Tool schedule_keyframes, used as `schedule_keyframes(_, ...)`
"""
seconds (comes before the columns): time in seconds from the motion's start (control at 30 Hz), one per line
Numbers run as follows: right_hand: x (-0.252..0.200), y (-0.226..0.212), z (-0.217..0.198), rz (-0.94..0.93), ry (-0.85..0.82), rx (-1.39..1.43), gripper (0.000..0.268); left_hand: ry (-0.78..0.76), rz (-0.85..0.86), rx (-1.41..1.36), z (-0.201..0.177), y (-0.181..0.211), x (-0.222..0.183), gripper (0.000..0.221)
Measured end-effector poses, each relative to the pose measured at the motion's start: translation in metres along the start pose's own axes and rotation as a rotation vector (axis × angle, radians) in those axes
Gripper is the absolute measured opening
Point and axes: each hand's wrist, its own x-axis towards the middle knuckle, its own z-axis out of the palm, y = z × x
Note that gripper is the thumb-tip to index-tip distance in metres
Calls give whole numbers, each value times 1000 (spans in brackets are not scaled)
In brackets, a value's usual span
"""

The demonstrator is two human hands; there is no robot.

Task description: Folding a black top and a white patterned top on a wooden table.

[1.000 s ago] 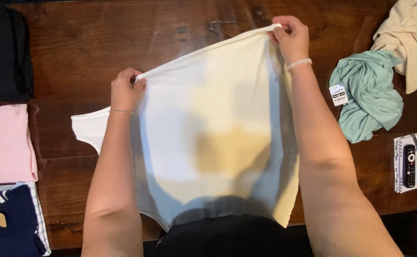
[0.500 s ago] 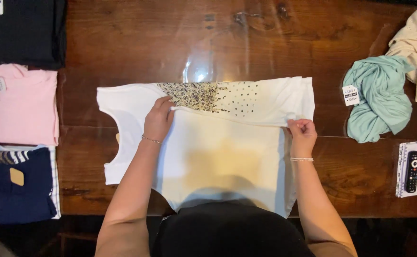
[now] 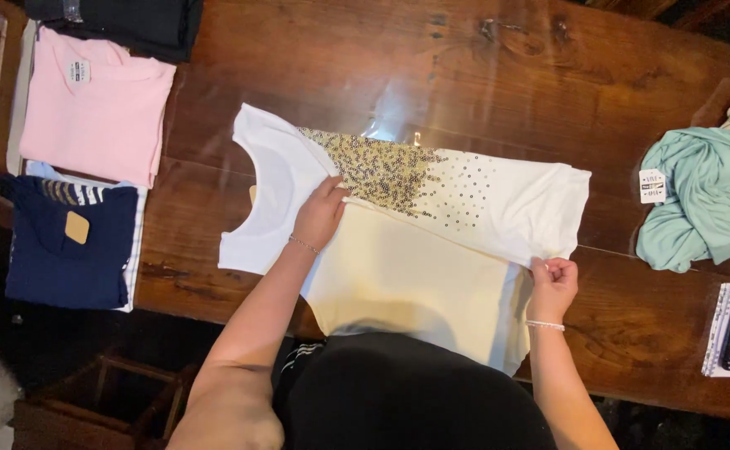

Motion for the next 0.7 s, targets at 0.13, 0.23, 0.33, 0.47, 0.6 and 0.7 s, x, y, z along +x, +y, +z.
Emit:
schedule_keyframes(0.13, -6, -22, -18, -49, 35, 9, 26, 55, 73, -8, -28, 22, -6, 16)
schedule_keyframes(0.23, -15, -15, -29, -48, 57, 3, 25, 20, 85, 39, -12, 8, -20, 17)
schedule_keyframes(0.33, -22, 10, -23, -12, 23, -64, 25, -52, 122, 102, 18, -27, -35, 20)
schedule_keyframes(0.47, -30, 28, -11, 22, -26, -139, 25, 46, 45, 185, -20, -54, 3, 44)
schedule_keyframes(0.6, -29, 49, -13, 31, -54, -207, 26, 342, -180, 176, -81, -92, 70, 47)
schedule_keyframes(0.7, -24, 52, -10, 31, -54, -217, 27, 300, -427, 216, -81, -165, 123, 53)
